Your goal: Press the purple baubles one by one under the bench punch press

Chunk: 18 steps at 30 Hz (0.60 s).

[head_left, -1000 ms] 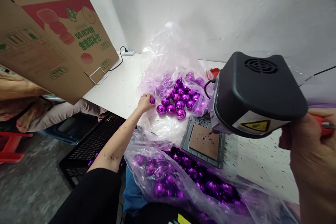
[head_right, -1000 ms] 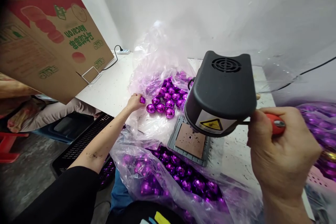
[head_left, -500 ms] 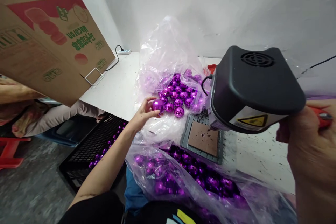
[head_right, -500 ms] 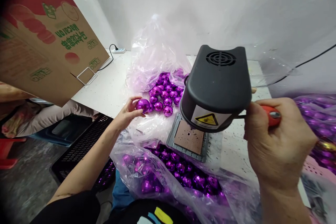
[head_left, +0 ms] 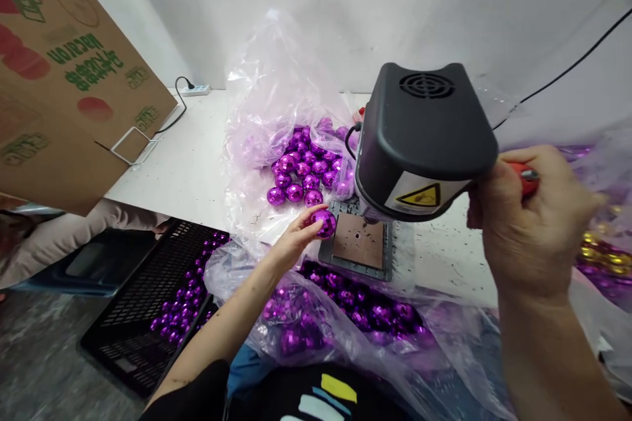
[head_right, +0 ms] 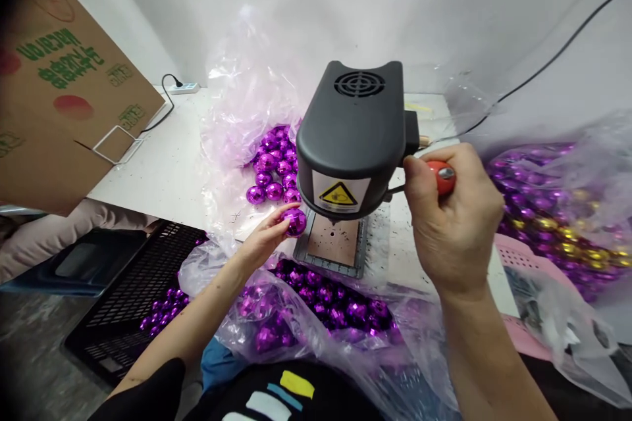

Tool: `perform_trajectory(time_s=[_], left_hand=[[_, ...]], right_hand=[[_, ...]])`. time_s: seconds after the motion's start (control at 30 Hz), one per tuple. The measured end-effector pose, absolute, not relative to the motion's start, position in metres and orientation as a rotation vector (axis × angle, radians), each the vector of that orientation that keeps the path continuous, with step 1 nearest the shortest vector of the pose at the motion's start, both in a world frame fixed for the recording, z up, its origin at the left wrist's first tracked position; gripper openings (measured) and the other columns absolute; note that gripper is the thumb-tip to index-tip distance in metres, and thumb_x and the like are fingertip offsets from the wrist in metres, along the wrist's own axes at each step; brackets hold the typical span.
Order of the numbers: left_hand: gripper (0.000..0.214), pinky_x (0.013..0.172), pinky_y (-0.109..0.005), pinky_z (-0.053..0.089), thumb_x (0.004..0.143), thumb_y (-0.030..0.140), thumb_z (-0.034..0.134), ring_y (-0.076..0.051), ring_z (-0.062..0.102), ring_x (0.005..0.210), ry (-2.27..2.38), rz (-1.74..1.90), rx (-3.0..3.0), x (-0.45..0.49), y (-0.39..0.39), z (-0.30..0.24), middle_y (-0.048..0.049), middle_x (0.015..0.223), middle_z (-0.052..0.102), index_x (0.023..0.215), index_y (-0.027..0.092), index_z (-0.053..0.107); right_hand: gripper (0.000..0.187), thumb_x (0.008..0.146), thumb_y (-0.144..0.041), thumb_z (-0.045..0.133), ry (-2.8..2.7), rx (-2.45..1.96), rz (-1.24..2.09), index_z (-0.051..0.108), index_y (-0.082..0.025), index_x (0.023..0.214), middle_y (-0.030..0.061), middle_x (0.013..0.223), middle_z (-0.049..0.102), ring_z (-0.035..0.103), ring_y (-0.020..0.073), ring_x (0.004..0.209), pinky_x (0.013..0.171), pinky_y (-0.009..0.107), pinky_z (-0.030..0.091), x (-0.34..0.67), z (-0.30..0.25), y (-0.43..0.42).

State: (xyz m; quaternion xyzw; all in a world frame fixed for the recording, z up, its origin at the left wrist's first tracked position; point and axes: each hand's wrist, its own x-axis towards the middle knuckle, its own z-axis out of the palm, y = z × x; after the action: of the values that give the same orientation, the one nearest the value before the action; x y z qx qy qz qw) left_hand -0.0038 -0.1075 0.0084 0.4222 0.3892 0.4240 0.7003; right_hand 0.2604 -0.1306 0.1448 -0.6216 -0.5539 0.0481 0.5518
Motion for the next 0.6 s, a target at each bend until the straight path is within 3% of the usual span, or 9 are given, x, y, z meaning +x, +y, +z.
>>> perform_trajectory(time_s=[0.13, 0.6], left_hand=[[0.046, 0.093, -0.033, 0.048, 0.081, 0.041, 0.076, -0.02, 0.063, 0.101, 1.084, 0.974, 1.328, 0.014, -0.105, -0.001, -0.0053, 0.109, 0.069, 0.119, 0.019, 0.063], [0.046, 0.1, -0.044, 0.048, 0.082, 0.028, 0.074, -0.027, 0.064, 0.11, 1.119, 0.795, 1.912, 0.043, -0.087, -0.026, -0.0085, 0.117, 0.069, 0.125, 0.019, 0.058]], right_hand=[[0.047, 0.088, -0.065, 0.055, -1.32, -1.439, 0.122, 0.059, -0.018, 0.086, -0.0026, 0.066, 0.051, 0.043, 0.0065, 0.058, 0.055, 0.024, 0.034, 0.26, 0.146, -0.131], [0.046, 0.089, -0.064, 0.052, -1.334, -1.422, 0.212, 0.053, -0.019, 0.079, -0.0041, 0.061, 0.044, 0.037, 0.007, 0.058, 0.056, 0.024, 0.031, 0.26, 0.157, -0.116]])
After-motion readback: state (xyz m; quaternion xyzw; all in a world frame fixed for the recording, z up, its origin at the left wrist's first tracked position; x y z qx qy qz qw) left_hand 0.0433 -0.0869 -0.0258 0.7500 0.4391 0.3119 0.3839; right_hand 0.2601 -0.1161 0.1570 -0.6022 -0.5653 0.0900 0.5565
